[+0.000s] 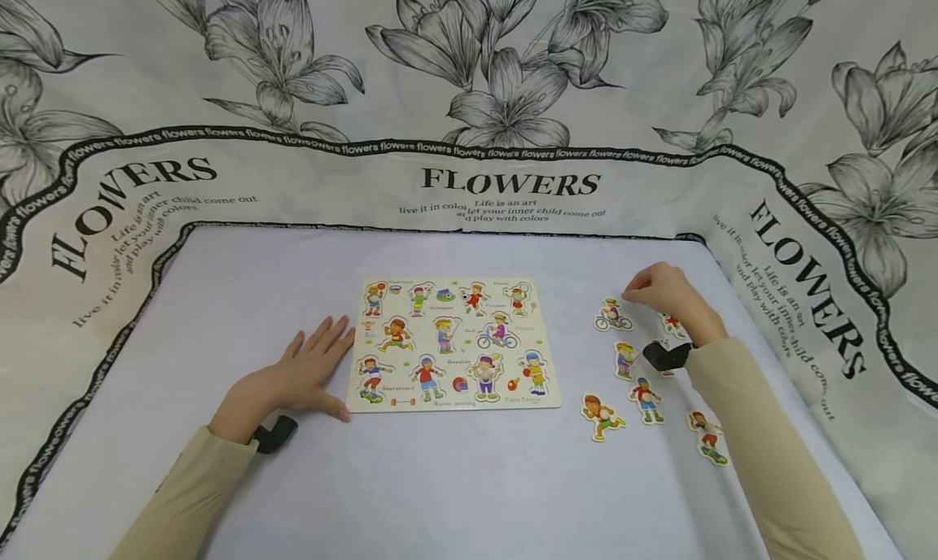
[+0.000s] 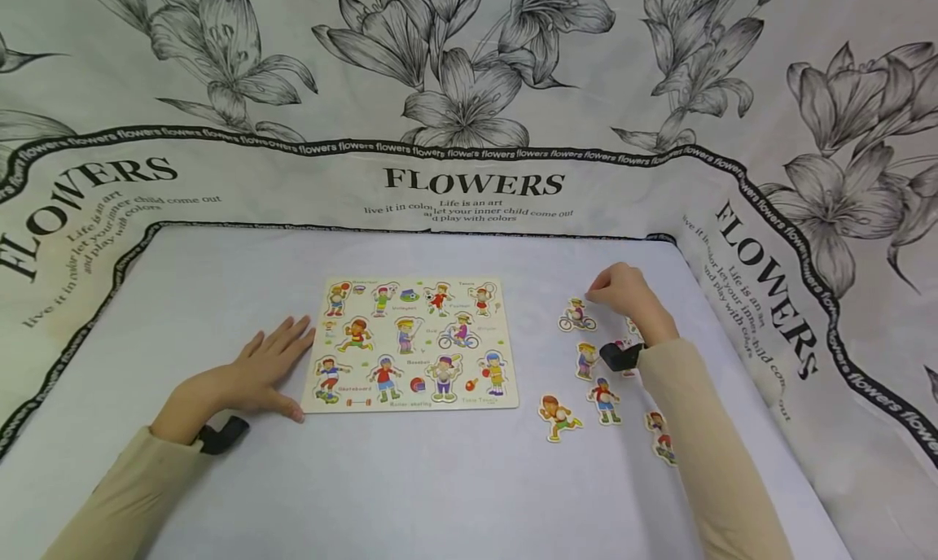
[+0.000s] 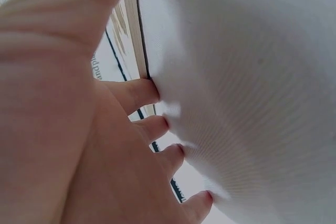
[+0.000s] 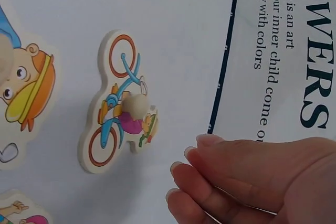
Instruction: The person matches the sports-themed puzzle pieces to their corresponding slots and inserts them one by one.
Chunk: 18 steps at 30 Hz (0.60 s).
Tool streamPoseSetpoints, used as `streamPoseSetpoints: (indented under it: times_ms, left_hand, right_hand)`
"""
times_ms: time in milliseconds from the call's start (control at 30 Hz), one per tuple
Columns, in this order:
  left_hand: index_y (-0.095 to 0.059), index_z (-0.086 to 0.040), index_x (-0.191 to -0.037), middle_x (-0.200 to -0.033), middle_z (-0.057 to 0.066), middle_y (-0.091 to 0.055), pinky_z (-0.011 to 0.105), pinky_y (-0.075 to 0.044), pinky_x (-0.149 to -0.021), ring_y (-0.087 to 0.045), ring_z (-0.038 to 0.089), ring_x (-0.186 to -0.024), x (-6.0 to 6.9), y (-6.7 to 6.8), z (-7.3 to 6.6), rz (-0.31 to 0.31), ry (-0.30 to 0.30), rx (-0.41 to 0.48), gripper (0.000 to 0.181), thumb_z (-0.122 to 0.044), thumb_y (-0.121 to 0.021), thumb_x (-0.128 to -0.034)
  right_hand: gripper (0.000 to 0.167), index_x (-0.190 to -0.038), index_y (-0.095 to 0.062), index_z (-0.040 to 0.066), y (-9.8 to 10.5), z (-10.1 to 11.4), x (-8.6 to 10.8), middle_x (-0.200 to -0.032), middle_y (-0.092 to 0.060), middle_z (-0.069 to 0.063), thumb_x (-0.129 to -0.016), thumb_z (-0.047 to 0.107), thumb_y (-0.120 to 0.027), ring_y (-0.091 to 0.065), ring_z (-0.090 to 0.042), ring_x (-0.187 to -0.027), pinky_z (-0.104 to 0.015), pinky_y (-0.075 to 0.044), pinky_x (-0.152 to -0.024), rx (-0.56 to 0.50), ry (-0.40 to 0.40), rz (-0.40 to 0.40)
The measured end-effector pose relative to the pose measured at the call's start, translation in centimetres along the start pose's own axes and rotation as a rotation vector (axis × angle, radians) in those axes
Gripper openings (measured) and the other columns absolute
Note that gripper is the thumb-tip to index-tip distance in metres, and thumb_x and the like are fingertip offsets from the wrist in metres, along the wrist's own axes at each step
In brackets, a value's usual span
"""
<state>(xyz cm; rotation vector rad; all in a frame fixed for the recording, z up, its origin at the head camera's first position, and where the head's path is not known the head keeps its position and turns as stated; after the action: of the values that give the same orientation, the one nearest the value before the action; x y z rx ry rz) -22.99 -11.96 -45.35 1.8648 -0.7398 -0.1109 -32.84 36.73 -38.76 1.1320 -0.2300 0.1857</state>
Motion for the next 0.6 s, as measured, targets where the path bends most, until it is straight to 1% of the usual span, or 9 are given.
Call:
streamPoseSetpoints:
  times_ms: [167, 300, 367, 467, 600]
  left_hand:
    - [-0.017, 0.004, -0.155, -0.162, 0.027, -0.002, 0.069, 0.001, -0.114, 0.004, 0.047, -0.148, 0.1, 0.0, 0.1, -0.005, -0.002, 0.010, 0.128, -0.054, -0.086, -0.0648]
    - [-0.017, 0.004, -0.156, -0.162, 0.027, -0.001, 0.069, 0.002, -0.114, 0.005, 0.047, -0.148, 0.2, 0.0, 0.2, -0.010, -0.007, 0.017, 0.127, -0.054, -0.085, -0.0647]
    - [-0.018, 0.003, -0.156, -0.162, 0.027, -0.002, 0.069, 0.002, -0.114, 0.004, 0.046, -0.148, 0.2, 0.0, 0.2, -0.013, -0.011, 0.020, 0.127, -0.054, -0.085, -0.0649]
    - [-0.017, 0.003, -0.156, -0.163, 0.026, -0.001, 0.068, 0.003, -0.114, 0.005, 0.045, -0.148, 0.2, 0.0, 0.3, -0.010, -0.008, 0.023, 0.127, -0.054, -0.085, -0.0653]
    - [-0.018, 0.003, -0.156, -0.163, 0.026, -0.002, 0.069, 0.002, -0.114, 0.004, 0.046, -0.148, 0.1, 0.1, 0.2, -0.012, -0.011, 0.024, 0.127, -0.055, -0.085, -0.0651]
  right_hand:
    - [0.030, -0.100, -0.072, -0.007, -1.5, 0.1, -0.2, -0.097, -0.068, -0.020, -0.091, 0.022, -0.070, -0.056, -0.029, -0.084, -0.042, -0.049, -0.071, 0.030, 0.061, 0.052]
    - [0.027, -0.096, -0.073, -0.006, -2.8, 0.3, -0.4, -0.087, -0.069, -0.013, -0.090, 0.021, -0.072, -0.055, -0.024, -0.077, -0.035, -0.047, -0.066, 0.041, 0.074, 0.086]
    - [0.024, -0.094, -0.073, -0.006, -3.1, 0.5, -0.4, -0.083, -0.068, -0.012, -0.089, 0.017, -0.071, -0.055, -0.023, -0.073, -0.033, -0.047, -0.063, 0.040, 0.073, 0.088]
    - [0.020, -0.091, -0.072, -0.006, -3.5, 0.6, -0.6, -0.079, -0.067, -0.012, -0.088, 0.013, -0.070, -0.055, -0.022, -0.069, -0.031, -0.047, -0.060, 0.036, 0.048, 0.090]
    - [0.019, -0.091, -0.070, -0.006, -3.8, 0.3, -0.9, -0.080, -0.066, -0.012, -0.087, 0.013, -0.069, -0.055, -0.021, -0.069, -0.031, -0.048, -0.059, 0.034, -0.004, 0.095]
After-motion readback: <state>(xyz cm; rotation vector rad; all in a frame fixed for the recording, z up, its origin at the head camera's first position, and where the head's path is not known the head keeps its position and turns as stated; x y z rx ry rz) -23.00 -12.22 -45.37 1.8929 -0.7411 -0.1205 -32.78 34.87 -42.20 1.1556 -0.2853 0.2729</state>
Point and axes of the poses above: each hand's wrist, its own x-axis away from the middle knuckle, its own y-axis out of the back of the hand, z = x × y, the point moved 10 cm from there along -x, towards the middle knuckle
